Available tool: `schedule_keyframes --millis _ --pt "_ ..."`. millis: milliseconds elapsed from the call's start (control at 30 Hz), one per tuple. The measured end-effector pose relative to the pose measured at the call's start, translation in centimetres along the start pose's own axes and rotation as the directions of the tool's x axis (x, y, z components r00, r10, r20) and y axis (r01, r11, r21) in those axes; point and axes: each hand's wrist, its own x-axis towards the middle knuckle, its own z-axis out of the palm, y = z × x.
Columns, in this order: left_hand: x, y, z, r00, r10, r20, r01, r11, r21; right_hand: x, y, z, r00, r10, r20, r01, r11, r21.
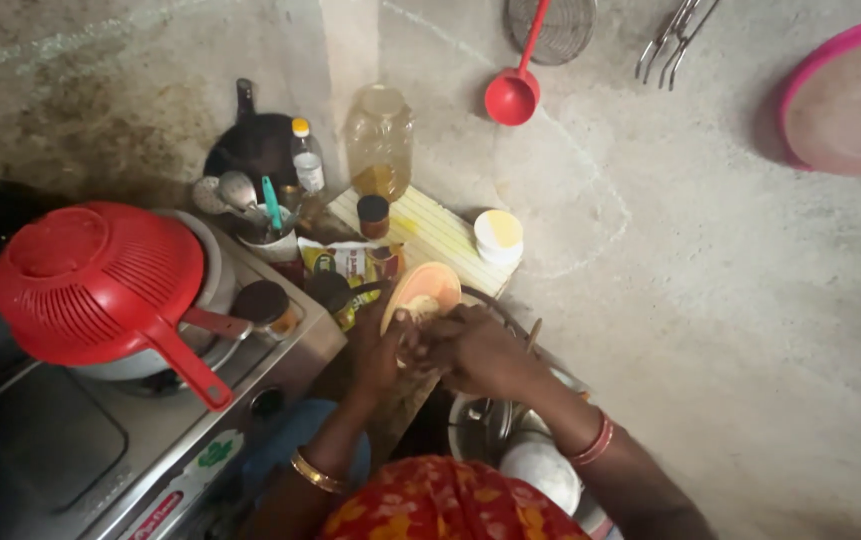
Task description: Organizing various kitchen ingredients, jars, and spice packets on a low counter space.
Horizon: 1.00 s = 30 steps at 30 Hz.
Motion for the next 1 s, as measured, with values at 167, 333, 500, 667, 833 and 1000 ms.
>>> schedule_keyframes --millis 167,333,500,667,833,1000 --pt "2.3 -2.9 -1.4 0.992 0.023 0.126 -0.006 0.990 -0.141 -0.7 3.2 -2.8 0.729 0.685 0.015 -0.677 0.718 0.161" --pt "4.5 -1.4 -3.1 0.878 -0.154 0.454 0.299 0.916 -0.266 -1.4 8.5 2.2 0.604 0.732 0.316 -0.755 0.397 0.522" --pt "9.0 -5.1 -1.4 0.838 -0.283 0.467 0.509 0.713 -0.482 -3.3 14.5 9.1 0.626 0.733 0.267 -0.538 0.158 0.828" --pt "11.9 -13.0 2.0 0.945 -0.292 0.145 0.278 0.491 -0.826 -1.4 23.7 16.9 0.468 0.879 0.086 -0.030 -0.081 0.996" --pt "9.8 -10.3 1.3 0.979 -0.192 0.071 0.183 0.660 -0.728 5.7 30.9 21.4 0.154 0.988 -0.016 -0.259 0.056 0.964" --pt "7.2 -10.1 -0.3 0.974 -0.226 0.016 0.184 0.748 -0.637 9.6 33.5 20.2 -0.117 0.990 -0.077 -0.515 0.006 0.857"
